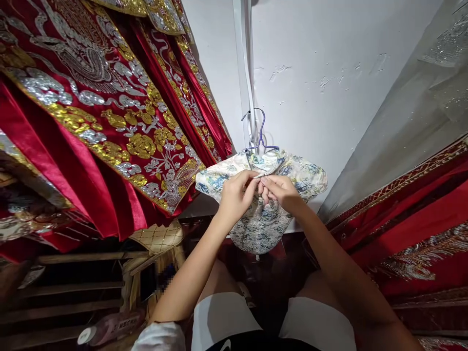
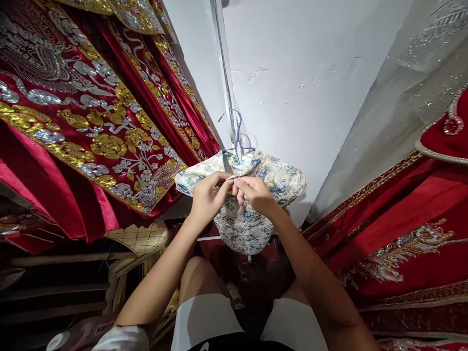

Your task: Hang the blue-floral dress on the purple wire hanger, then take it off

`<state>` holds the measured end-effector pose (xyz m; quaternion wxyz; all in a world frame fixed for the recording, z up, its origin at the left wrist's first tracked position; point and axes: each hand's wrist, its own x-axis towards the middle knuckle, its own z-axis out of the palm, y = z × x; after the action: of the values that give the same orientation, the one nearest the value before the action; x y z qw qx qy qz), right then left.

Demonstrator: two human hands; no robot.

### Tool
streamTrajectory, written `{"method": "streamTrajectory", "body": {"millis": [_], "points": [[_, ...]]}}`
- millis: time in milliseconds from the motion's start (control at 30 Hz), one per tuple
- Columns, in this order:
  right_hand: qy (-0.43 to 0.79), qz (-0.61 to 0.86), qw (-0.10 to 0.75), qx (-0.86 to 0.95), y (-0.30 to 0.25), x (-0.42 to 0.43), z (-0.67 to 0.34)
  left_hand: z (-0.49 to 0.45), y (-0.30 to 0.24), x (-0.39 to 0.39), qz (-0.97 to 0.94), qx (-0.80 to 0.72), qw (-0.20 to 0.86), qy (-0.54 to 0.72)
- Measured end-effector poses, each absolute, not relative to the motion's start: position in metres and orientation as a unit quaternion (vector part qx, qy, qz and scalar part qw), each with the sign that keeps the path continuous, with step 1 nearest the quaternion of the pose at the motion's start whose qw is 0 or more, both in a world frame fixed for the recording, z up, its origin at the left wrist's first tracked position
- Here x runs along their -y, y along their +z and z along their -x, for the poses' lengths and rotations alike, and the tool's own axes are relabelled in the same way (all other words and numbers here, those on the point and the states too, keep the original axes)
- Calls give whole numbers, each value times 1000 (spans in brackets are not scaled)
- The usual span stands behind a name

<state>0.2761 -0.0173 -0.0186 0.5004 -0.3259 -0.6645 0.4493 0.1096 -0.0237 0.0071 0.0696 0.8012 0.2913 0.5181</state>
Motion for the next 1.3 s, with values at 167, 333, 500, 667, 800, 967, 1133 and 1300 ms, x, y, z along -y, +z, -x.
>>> {"method": "streamTrajectory", "body": {"millis": [167, 333, 500, 667, 800, 967, 1133, 1300], "points": [[484, 381, 450, 647, -46, 9, -271, -103, 16, 24, -734, -296, 68, 607], [516, 385, 428, 635, -65, 35, -284, -50, 19, -5, -510, -321, 201, 772], [563, 382, 482, 551, -79, 70, -283, -16, -33, -18, -180, -330, 518, 768], [583, 382, 574, 430, -105, 99, -265, -51, -105, 6, -97, -347, 568, 740], [583, 385, 608, 377, -127, 124, -268, -76, -141, 26, -110, -357, 570, 732], [588, 463, 518, 414, -160, 141, -293, -84, -141, 41, -181, -350, 558, 731], [563, 531, 398, 493, -167, 130, -303, -107, -112, 69, -380, -301, 567, 666], [620, 449, 507, 396, -142, 106, -281, -135, -84, 107, -638, -262, 529, 495]]}}
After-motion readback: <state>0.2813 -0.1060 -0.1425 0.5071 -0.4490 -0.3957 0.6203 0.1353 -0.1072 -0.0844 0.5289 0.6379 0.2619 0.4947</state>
